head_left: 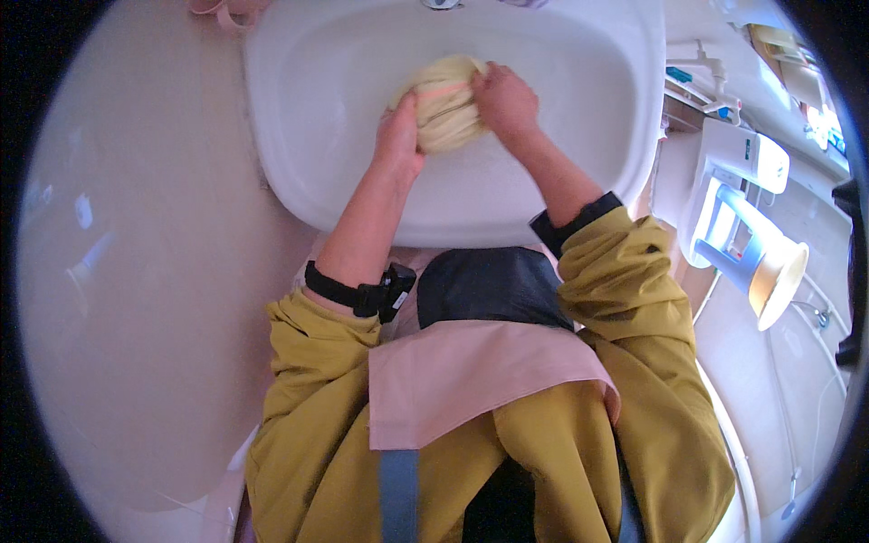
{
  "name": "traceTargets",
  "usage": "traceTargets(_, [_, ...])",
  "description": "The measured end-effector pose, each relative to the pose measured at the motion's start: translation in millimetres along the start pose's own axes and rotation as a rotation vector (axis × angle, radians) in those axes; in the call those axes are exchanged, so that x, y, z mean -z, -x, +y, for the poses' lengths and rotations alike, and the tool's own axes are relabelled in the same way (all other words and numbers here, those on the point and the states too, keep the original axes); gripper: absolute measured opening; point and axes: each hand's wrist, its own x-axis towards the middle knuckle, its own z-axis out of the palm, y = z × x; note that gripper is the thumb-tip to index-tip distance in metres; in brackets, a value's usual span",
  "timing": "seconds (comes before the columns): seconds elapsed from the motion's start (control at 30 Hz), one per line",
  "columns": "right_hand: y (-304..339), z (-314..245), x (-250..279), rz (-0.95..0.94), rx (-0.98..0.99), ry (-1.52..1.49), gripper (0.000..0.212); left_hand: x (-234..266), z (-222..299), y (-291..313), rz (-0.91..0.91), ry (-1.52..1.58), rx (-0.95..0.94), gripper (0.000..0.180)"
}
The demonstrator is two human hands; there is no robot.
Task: The person washes two cloths by hand in a bathroom sink. They first scrub and rinse a purple striped cloth, then place it aside and proceed to scrub and rinse a yellow cloth under running water.
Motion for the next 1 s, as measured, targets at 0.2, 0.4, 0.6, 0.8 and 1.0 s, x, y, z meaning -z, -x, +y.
traceTargets(0.2, [-6,53,-4,0.157,0.028,0.093,0.043,-2,23,12,0.159,-0.749,-0.492,0.051])
traceTargets(0.4, [26,54,-49,-0.191,0.601,0.201,0.059,46,-3,-16,0.292,-1.185,-0.571,0.069])
traceTargets(0.6, [12,33,-42,-0.139,0.14,0.016,0.048,12,4,20,0.137,-0.264,0.109,0.066])
traceTargets(0.8, [63,-53,15,-0.239,0.364,-0.496,0.045,16,17,6,-0.289,0.191,0.197,0.057])
traceTargets(1.0, [67,-68,35,-0.287,0.367,-0.664,0.04,40,4,-14,-0.408,0.362,0.314,0.05])
